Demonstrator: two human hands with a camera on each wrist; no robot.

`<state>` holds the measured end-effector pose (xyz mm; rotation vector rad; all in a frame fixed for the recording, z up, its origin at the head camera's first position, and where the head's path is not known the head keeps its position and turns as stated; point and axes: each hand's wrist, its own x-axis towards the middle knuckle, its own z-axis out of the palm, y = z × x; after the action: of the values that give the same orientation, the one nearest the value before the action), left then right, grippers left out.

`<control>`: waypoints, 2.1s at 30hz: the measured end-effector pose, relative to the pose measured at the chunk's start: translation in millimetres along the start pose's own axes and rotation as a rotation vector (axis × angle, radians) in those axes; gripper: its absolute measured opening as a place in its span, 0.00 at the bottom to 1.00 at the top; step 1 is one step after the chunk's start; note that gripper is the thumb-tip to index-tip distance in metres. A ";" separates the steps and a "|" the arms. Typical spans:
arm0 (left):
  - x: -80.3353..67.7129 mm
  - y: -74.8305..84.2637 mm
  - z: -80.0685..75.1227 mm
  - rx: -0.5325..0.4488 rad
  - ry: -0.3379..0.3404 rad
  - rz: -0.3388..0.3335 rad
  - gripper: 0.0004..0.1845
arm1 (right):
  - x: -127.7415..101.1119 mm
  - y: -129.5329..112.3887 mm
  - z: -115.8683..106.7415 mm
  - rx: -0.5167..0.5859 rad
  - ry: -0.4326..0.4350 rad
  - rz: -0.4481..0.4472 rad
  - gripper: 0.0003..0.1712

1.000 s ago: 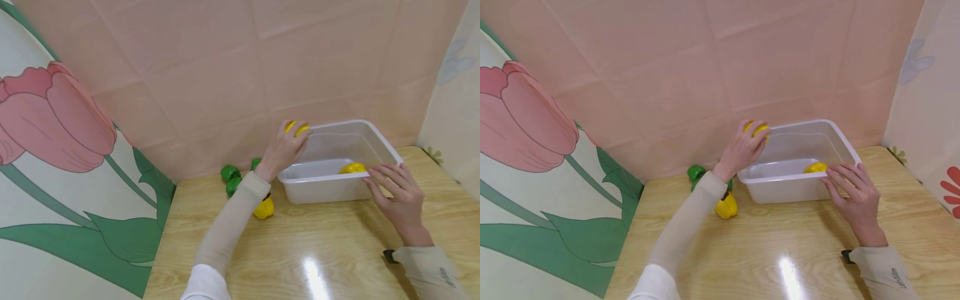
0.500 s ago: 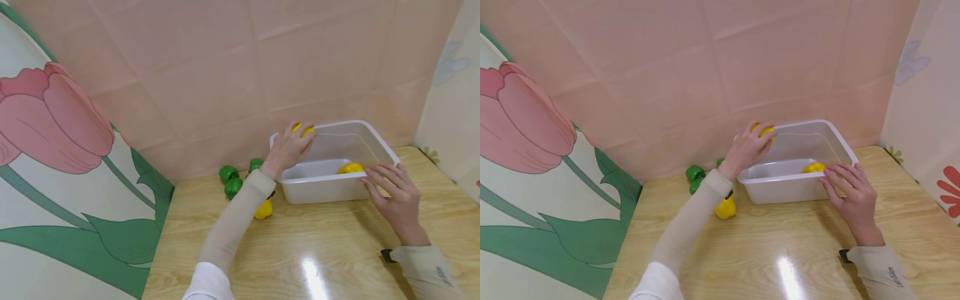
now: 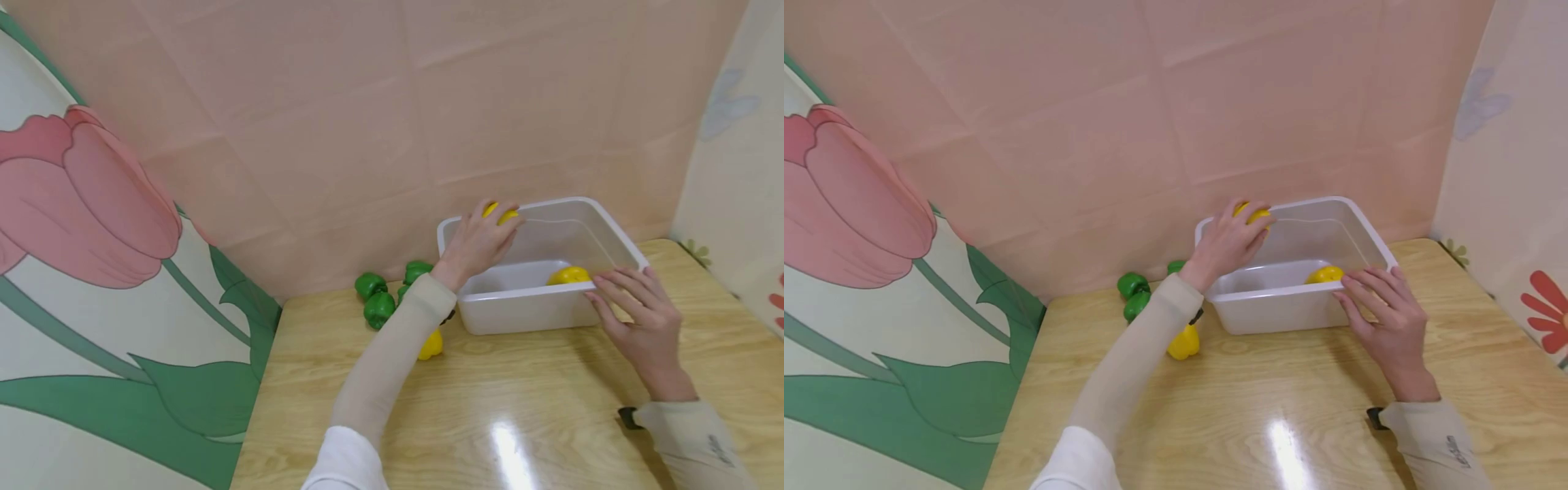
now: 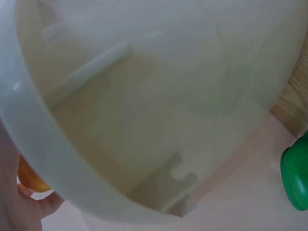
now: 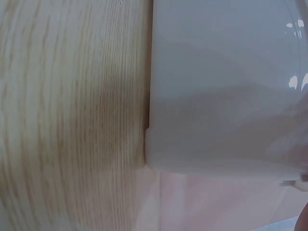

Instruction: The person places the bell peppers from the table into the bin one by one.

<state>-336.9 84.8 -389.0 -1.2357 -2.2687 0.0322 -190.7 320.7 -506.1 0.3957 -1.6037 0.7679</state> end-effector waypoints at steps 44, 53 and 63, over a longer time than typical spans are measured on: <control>-28.1 -10.6 -9.8 0.136 -0.054 -0.025 0.24 | -14.4 15.1 2.8 0.022 -0.007 0.035 0.18; -34.6 -18.9 -16.4 0.131 -0.056 -0.035 0.24 | -10.2 16.8 4.2 0.026 -0.006 0.041 0.16; -48.8 -26.8 -26.5 0.095 -0.091 -0.095 0.26 | -13.1 14.5 2.2 0.018 0.002 0.034 0.18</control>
<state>-324.2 25.0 -381.3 -1.0967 -2.3726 0.1630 -199.3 327.4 -522.4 0.3817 -1.6061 0.8087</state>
